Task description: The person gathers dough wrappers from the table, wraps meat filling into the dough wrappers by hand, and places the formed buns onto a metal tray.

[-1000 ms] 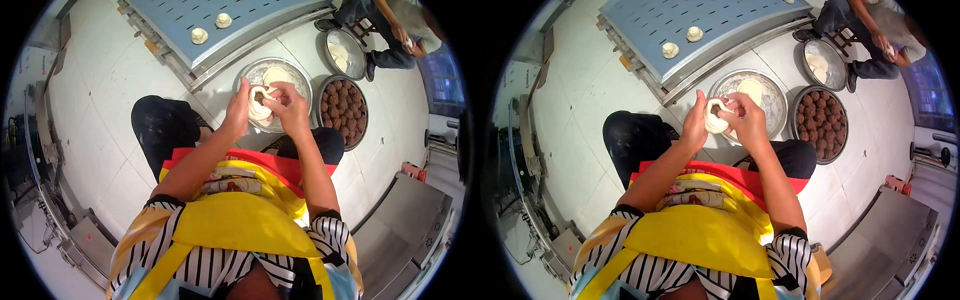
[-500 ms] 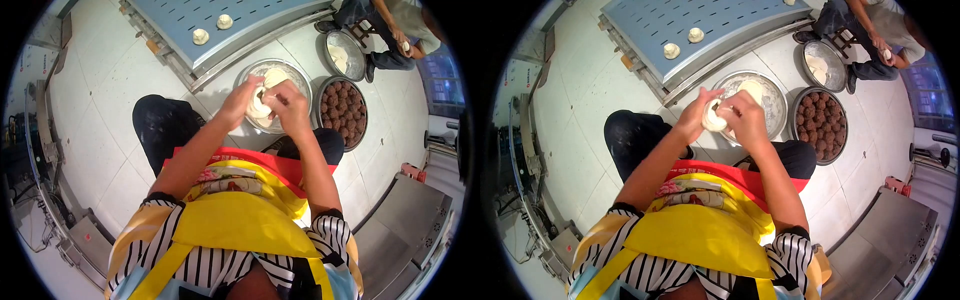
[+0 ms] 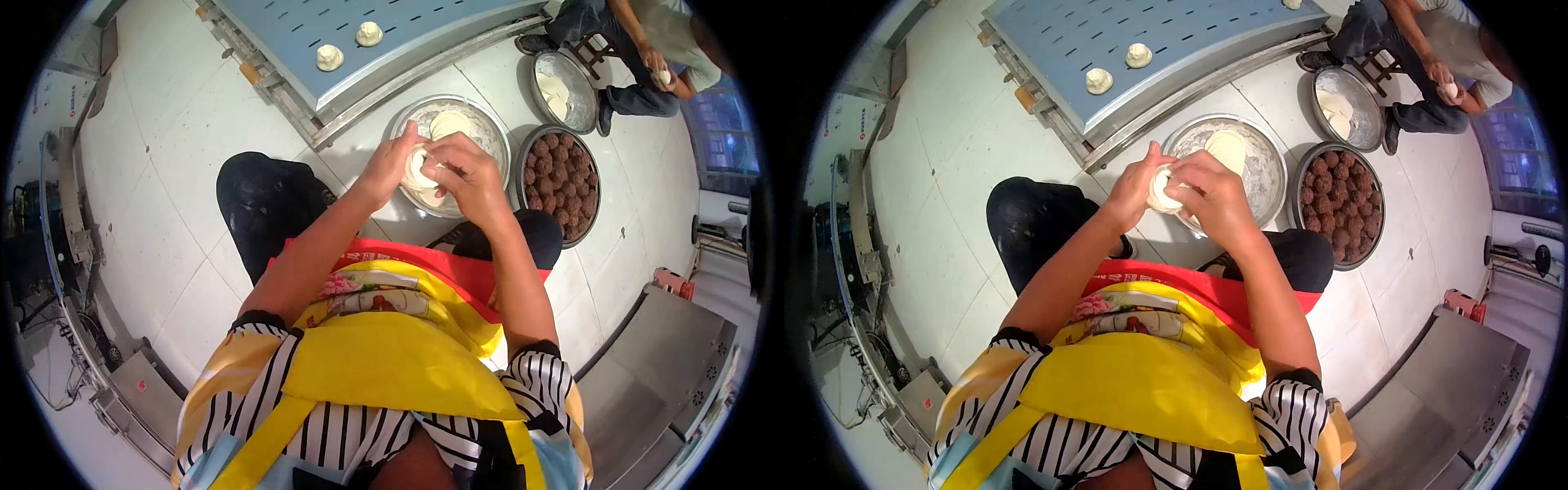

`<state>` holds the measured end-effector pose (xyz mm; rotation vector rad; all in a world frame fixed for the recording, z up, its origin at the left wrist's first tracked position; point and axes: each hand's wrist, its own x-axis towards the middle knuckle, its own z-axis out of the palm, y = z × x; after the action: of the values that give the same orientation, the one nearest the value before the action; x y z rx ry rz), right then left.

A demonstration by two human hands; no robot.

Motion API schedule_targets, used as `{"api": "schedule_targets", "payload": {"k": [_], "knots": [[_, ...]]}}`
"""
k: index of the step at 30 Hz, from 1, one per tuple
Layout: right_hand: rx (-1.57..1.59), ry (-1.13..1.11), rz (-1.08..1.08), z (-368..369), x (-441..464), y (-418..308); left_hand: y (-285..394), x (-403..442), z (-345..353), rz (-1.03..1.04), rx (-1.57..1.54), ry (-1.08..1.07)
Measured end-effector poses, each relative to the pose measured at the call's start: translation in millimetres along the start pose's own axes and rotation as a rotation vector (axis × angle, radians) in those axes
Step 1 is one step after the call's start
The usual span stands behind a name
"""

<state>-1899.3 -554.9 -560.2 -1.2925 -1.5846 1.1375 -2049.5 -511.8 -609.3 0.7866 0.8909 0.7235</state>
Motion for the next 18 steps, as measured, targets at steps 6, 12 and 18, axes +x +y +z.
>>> {"api": "schedule_targets", "payload": {"k": [6,12,18], "knots": [[-0.104,0.049,0.046,7,-2,-10,15,4,-7,-0.097,0.129,-0.166],[-0.128,0.034,-0.049,22,-9,1,22,19,-19,-0.119,0.629,-0.277],[-0.013,0.206,-0.036,12,-2,11,23,4,-11,-0.155,-0.046,-0.246]]}}
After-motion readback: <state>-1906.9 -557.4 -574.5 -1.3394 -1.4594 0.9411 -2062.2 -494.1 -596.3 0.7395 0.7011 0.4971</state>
